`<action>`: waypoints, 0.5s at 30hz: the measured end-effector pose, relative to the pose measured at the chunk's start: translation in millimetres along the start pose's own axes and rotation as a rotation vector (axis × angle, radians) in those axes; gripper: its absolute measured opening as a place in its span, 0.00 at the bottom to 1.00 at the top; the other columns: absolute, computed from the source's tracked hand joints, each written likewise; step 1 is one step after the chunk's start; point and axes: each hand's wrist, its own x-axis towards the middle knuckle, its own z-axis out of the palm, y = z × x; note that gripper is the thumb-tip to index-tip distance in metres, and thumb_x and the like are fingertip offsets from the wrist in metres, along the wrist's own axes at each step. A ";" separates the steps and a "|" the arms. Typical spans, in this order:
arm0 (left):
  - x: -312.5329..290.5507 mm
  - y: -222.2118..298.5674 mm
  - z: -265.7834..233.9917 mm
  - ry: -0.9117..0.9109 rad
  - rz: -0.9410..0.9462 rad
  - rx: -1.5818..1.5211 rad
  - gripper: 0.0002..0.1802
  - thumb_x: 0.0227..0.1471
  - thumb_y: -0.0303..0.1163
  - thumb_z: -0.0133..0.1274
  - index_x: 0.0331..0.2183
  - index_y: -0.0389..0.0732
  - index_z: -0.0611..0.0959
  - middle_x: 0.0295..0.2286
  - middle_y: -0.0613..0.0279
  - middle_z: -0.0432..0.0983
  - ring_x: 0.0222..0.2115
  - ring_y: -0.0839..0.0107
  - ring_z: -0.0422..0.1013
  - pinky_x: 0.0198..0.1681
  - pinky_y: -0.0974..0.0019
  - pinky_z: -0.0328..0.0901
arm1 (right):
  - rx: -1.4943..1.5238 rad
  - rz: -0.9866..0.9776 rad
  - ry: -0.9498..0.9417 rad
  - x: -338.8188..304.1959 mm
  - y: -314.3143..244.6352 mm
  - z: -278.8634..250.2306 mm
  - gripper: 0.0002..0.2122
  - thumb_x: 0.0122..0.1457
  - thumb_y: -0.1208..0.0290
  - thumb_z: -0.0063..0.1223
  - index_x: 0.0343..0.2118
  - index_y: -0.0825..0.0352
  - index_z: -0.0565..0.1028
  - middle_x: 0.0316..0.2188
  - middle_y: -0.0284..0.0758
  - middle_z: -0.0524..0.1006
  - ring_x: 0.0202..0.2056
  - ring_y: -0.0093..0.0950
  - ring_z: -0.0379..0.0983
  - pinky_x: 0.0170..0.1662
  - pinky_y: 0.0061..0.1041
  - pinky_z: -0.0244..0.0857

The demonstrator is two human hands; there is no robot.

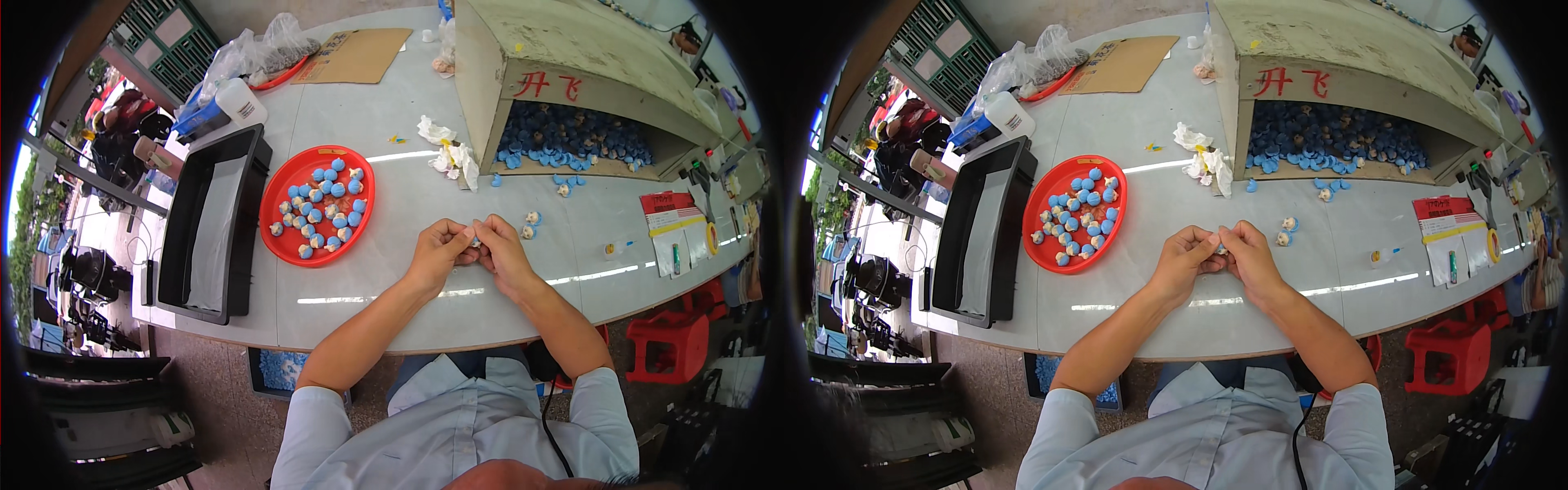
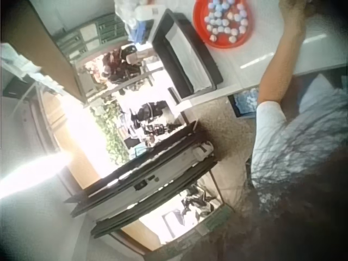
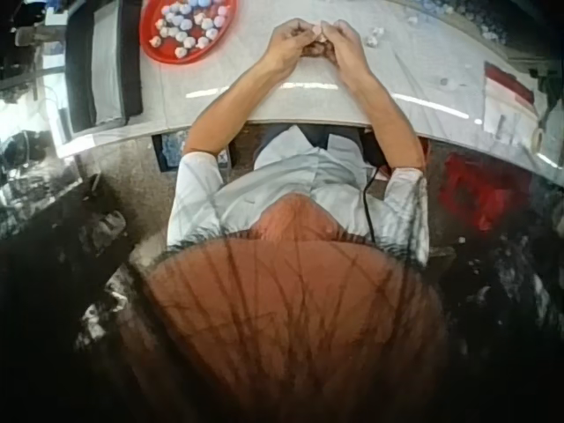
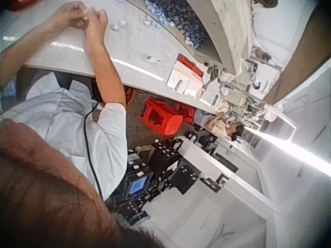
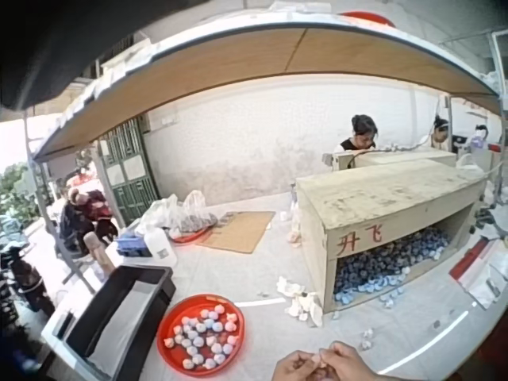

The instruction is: The person applies glue from a glue bottle to small blue and white plastic parts, then assembles them by hand.

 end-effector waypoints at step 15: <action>1.9 16.4 -6.3 0.000 0.185 0.179 0.16 0.59 0.32 0.53 0.42 0.29 0.75 0.36 0.54 0.78 0.37 0.69 0.76 0.42 0.67 0.72 | -0.120 -0.202 -0.215 7.1 -5.5 -21.6 0.10 0.64 0.70 0.47 0.45 0.68 0.70 0.24 0.28 0.71 0.21 0.15 0.66 0.23 0.15 0.58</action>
